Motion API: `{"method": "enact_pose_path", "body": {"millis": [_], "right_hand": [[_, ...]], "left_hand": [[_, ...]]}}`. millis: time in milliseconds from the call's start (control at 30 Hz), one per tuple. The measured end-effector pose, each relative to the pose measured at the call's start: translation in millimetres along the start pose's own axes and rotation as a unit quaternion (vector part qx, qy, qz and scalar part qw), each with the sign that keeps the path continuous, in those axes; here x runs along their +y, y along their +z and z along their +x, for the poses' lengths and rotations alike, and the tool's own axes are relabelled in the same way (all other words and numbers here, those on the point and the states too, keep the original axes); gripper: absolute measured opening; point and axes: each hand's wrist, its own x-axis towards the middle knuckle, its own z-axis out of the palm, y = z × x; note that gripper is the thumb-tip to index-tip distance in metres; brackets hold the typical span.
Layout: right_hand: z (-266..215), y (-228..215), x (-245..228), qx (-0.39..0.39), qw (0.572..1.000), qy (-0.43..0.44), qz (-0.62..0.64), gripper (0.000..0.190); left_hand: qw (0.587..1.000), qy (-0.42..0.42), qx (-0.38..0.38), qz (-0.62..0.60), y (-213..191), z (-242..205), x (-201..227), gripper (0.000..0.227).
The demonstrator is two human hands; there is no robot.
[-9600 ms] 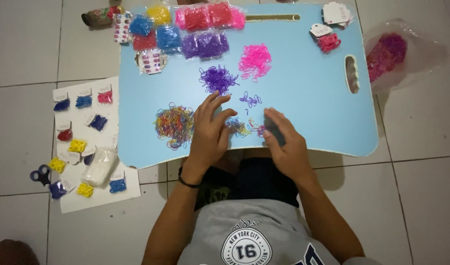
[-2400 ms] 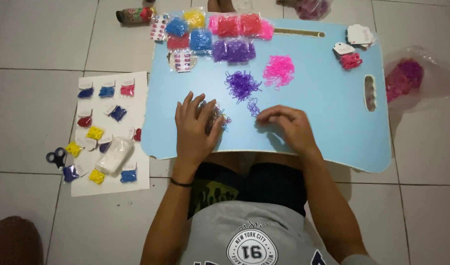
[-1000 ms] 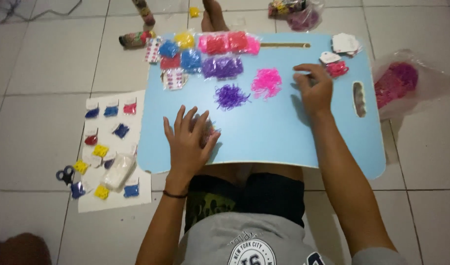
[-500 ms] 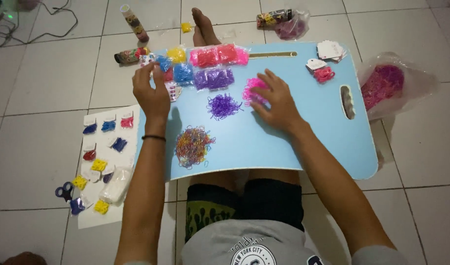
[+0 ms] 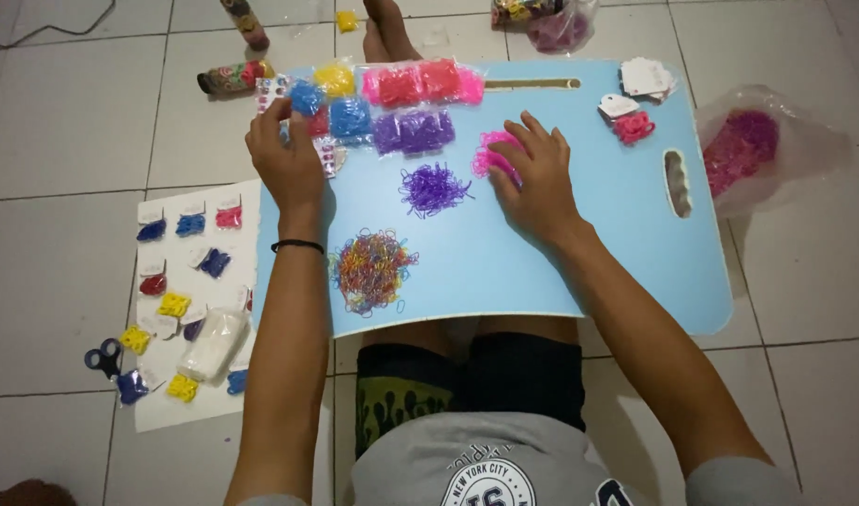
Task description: Sorting small colorful rubber bands into piles by color on a light blue tray.
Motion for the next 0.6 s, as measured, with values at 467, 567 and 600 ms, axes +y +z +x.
{"method": "enact_pose_path", "body": {"millis": [467, 567, 600], "right_hand": [[11, 1, 2, 0.004, 0.998, -0.038, 0.052, 0.017], [14, 2, -2, -0.018, 0.998, -0.043, 0.052, 0.016], [14, 4, -2, -0.026, 0.997, -0.056, 0.044, 0.014]], "left_hand": [[0.998, -0.044, -0.016, -0.045, 0, -1, 9, 0.025], [0.998, -0.050, -0.021, -0.046, -4, -1, 7, 0.025], [0.998, -0.046, -0.027, -0.046, -4, -2, 6, 0.025]]}}
